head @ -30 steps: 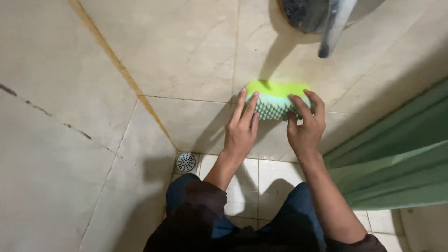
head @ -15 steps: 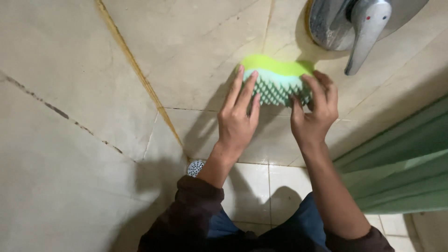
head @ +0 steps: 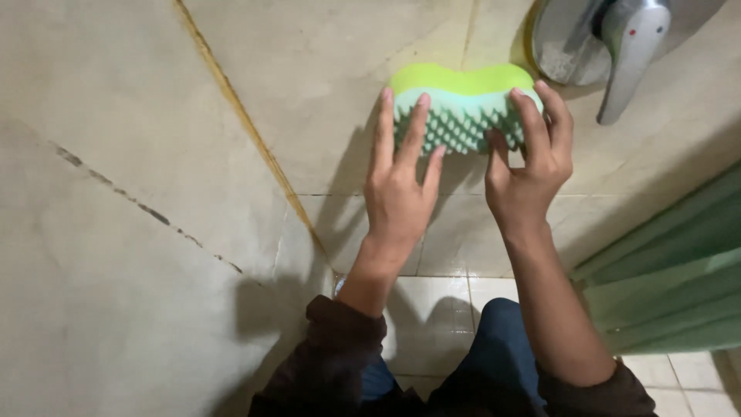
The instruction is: The person scrubs the tiled wall and ledge in a shower area using a green and white scrubbing sponge. They move the sponge back and forth along the grout lines and around the shower fixture.
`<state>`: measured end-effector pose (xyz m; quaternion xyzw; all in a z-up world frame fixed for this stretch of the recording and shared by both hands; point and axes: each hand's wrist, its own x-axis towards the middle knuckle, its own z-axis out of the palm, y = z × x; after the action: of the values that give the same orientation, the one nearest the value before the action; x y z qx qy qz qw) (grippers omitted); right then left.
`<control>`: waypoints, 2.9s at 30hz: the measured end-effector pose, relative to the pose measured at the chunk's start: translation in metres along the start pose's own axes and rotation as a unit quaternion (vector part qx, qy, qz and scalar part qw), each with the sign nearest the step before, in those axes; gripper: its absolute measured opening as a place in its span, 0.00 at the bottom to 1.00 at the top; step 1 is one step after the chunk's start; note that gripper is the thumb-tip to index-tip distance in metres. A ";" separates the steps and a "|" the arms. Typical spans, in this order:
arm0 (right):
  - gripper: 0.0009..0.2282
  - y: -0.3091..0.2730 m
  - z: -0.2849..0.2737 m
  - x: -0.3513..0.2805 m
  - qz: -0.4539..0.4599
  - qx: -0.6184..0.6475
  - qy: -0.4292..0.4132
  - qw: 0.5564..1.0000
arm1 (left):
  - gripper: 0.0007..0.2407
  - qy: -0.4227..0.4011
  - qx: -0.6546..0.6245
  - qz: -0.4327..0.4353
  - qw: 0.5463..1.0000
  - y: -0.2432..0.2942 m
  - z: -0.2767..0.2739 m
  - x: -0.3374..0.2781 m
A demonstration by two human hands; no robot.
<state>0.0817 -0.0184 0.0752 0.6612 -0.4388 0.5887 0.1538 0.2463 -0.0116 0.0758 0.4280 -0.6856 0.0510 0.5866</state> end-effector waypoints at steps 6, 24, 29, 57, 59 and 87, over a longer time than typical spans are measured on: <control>0.19 0.004 -0.004 -0.007 0.021 -0.010 -0.056 0.998 | 0.28 -0.017 -0.009 -0.005 1.000 -0.004 -0.003 -0.013; 0.21 0.049 0.007 -0.121 0.128 -0.006 -0.177 0.976 | 0.20 -0.127 0.021 -0.149 0.980 -0.046 0.037 -0.124; 0.22 0.058 0.010 -0.139 0.131 0.002 -0.189 0.973 | 0.19 -0.162 0.014 -0.211 0.964 -0.050 0.046 -0.138; 0.24 0.158 -0.063 -0.166 0.179 -0.015 -0.163 0.970 | 0.21 -0.217 -0.002 -0.215 0.952 0.018 0.150 -0.158; 0.24 0.166 -0.072 -0.164 0.194 -0.019 -0.158 0.968 | 0.22 -0.209 -0.007 -0.196 0.958 0.026 0.162 -0.161; 0.26 0.192 -0.104 -0.169 0.206 -0.066 -0.119 0.969 | 0.20 -0.168 -0.065 -0.145 0.973 0.051 0.207 -0.183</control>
<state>-0.1184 0.0153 -0.1122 0.6105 -0.6188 0.4940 0.0193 0.0458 -0.0011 -0.1206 0.4862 -0.7066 -0.1524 0.4910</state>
